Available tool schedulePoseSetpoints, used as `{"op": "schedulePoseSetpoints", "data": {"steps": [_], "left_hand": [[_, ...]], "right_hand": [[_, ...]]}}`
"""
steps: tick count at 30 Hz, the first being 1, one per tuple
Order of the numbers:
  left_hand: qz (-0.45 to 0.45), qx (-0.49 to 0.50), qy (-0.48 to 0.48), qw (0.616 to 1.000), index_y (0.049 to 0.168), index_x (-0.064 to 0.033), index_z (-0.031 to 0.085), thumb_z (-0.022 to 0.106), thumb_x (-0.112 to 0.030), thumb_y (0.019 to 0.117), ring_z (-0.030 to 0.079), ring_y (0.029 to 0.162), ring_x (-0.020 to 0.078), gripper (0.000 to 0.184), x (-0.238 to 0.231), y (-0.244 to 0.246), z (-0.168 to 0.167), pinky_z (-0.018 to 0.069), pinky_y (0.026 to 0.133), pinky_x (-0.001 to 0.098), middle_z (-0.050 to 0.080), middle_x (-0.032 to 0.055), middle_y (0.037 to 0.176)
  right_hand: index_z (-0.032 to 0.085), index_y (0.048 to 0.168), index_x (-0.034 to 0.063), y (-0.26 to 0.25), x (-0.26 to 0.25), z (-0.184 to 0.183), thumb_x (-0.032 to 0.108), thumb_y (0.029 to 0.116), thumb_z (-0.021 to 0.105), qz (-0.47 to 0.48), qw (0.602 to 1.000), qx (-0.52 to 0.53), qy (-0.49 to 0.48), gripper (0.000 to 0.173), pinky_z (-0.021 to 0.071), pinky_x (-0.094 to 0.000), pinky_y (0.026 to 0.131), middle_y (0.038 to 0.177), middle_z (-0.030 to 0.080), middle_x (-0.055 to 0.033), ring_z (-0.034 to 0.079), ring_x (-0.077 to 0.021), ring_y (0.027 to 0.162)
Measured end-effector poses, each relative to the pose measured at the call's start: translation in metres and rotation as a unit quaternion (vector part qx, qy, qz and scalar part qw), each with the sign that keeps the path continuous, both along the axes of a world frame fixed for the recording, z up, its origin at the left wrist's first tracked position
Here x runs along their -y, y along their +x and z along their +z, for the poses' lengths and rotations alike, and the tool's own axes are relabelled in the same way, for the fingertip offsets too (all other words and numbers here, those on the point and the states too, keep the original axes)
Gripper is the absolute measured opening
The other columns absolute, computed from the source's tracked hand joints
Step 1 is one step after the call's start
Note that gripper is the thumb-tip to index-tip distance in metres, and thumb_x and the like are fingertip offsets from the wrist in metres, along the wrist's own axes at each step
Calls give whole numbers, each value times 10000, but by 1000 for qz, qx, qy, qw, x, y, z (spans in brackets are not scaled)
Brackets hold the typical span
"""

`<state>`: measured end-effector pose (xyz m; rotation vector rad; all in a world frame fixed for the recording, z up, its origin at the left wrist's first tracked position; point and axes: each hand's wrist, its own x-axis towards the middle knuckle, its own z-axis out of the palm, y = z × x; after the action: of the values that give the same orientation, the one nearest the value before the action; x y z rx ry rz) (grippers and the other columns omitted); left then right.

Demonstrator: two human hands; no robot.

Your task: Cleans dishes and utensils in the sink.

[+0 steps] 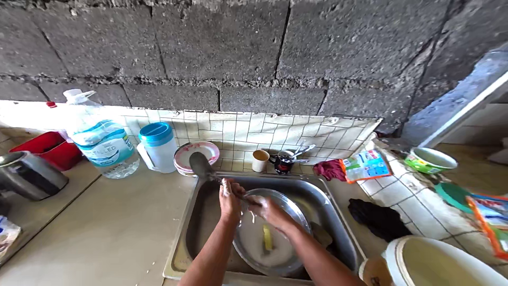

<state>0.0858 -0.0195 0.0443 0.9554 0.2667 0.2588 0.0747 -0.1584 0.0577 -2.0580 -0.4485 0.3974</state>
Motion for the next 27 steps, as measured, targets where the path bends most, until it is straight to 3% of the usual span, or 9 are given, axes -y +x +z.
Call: {"op": "schedulePoseSetpoints", "data": {"steps": [2, 3, 4, 8, 11, 15, 22, 25, 27], "left_hand": [[-90, -36, 83, 992, 1395, 33, 446, 272, -276, 1143, 662, 931, 189, 436, -13, -4, 1, 556, 853, 348, 644, 141, 1097], [-134, -59, 127, 981, 1478, 33, 401, 297, -288, 1137, 648, 1067, 237, 479, -21, -7, 0, 531, 931, 390, 614, 197, 1269], [-168, -82, 164, 969, 1510, 24, 380, 320, -296, 1133, 636, 1131, 260, 498, -27, -9, -3, 518, 963, 409, 587, 216, 1353], [-236, -140, 214, 938, 1419, 20, 499, 392, -220, 1117, 677, 1011, 230, 400, -46, -33, -22, 553, 877, 389, 652, 184, 1247], [-268, -168, 218, 923, 1365, 36, 528, 396, -170, 1112, 680, 887, 173, 352, -60, -55, -35, 565, 813, 338, 674, 141, 1131], [-268, -195, 220, 918, 1357, 56, 524, 400, -146, 1105, 677, 861, 144, 345, -78, -71, -56, 560, 781, 311, 680, 131, 1106], [-270, -222, 224, 910, 1344, 44, 532, 399, -140, 1107, 678, 846, 137, 328, -87, -57, -71, 559, 754, 293, 678, 120, 1104], [-279, -214, 270, 896, 1336, 41, 554, 452, -136, 1098, 669, 846, 141, 314, -85, -40, -63, 555, 756, 298, 676, 130, 1108], [-286, -187, 325, 882, 1346, 44, 560, 482, -128, 1088, 669, 919, 167, 320, -87, -27, -49, 553, 813, 325, 668, 157, 1173]], "right_hand": [[620, 1363, -27, 19, 6, 18, 78, 1035, 552, -8, 998, 54, -42, 351, 458, -394, 1104, 1322, 660, -212, 636, -261, 1230], [627, 1361, -18, 33, 10, 26, 91, 1040, 544, -13, 993, 83, -81, 349, 437, -430, 1134, 1344, 650, -216, 615, -291, 1275], [636, 1364, 4, 47, 15, 34, 109, 1044, 532, -23, 986, 113, -123, 351, 433, -460, 1139, 1350, 648, -213, 608, -312, 1287], [641, 1398, 120, 113, 48, 61, 186, 1064, 493, -77, 945, 175, -266, 371, 428, -559, 1113, 1361, 641, -194, 592, -370, 1290], [668, 1361, 97, 162, 88, 63, 180, 1063, 498, -95, 929, 183, -307, 353, 396, -589, 1125, 1343, 656, -203, 587, -393, 1295], [695, 1318, 100, 203, 138, 50, 192, 1045, 558, -114, 931, 135, -318, 318, 392, -606, 1127, 1322, 670, -199, 588, -393, 1293], [688, 1302, 58, 223, 164, 9, 165, 1033, 574, -145, 932, 74, -324, 311, 384, -607, 1133, 1340, 643, -241, 560, -420, 1318], [697, 1282, 40, 223, 166, -8, 212, 1031, 602, -165, 932, 59, -317, 319, 385, -619, 1126, 1322, 651, -253, 569, -427, 1305], [692, 1275, 14, 222, 165, -12, 247, 1032, 611, -179, 929, 65, -316, 346, 389, -641, 1113, 1307, 650, -276, 574, -449, 1292]]}}
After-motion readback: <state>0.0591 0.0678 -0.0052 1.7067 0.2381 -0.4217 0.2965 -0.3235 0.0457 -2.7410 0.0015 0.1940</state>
